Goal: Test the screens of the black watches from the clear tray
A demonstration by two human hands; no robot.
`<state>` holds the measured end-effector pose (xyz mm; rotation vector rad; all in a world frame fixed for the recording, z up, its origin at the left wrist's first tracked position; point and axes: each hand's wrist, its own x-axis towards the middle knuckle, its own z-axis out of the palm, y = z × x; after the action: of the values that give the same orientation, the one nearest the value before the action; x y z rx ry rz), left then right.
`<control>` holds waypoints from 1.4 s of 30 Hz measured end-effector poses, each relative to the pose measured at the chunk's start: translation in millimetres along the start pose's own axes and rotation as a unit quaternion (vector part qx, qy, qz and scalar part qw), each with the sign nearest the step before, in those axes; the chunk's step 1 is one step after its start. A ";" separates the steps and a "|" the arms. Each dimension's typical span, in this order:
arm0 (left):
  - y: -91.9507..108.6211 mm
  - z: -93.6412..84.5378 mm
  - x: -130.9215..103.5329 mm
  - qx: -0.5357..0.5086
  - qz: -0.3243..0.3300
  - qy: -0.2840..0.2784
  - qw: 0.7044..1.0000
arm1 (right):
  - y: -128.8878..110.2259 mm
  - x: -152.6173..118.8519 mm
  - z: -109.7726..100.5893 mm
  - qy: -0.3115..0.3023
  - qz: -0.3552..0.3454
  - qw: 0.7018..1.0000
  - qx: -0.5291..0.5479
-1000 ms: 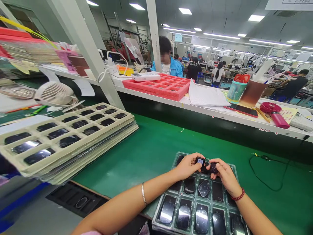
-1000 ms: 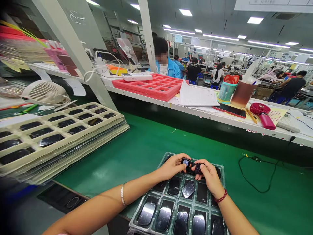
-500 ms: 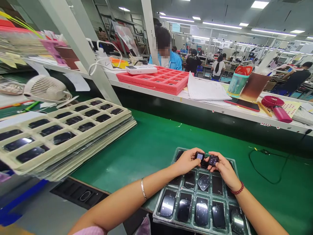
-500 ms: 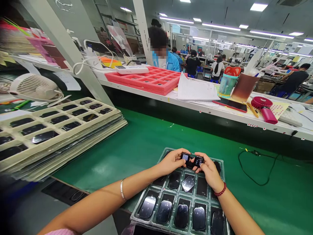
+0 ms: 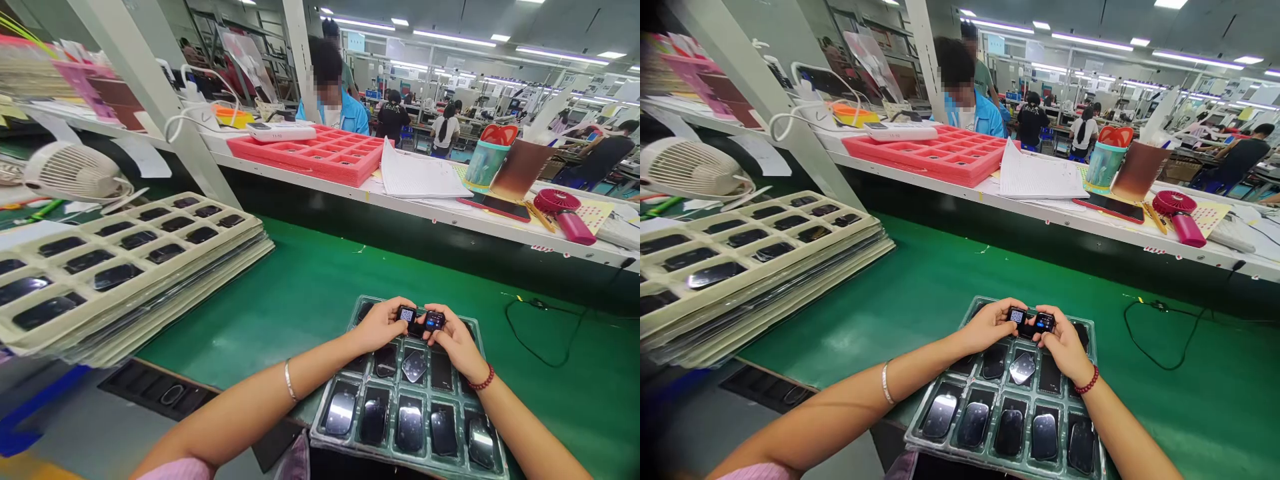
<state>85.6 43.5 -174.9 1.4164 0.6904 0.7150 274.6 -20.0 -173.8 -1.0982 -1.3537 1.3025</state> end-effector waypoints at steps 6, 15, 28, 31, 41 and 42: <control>-1.6 -0.8 0.5 0.002 0.004 -0.001 1.000 | 1.7 1.6 -2.3 -0.009 -0.009 1.000 0.008; 3.6 1.6 -0.4 0.011 -0.002 0.015 1.000 | 3.7 0.4 -0.1 -0.002 -0.017 1.000 0.003; 1.6 0.1 -1.1 0.005 -0.005 0.005 1.000 | 1.8 0.9 -1.5 0.008 0.004 1.000 0.011; 3.0 -1.0 -0.9 0.028 -0.022 0.002 0.999 | 1.7 1.2 -2.4 0.017 0.010 0.999 0.045; 3.6 -0.7 -0.7 0.018 -0.020 0.000 1.000 | 3.8 1.0 -3.5 0.019 0.010 0.999 0.043; 3.4 -1.0 -0.6 0.020 -0.020 0.003 1.000 | 4.1 1.0 -3.9 0.021 0.009 0.998 0.051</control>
<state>84.4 43.8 -171.5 1.4332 0.7407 0.6775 278.2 -18.2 -177.8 -1.0649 -1.2348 1.3389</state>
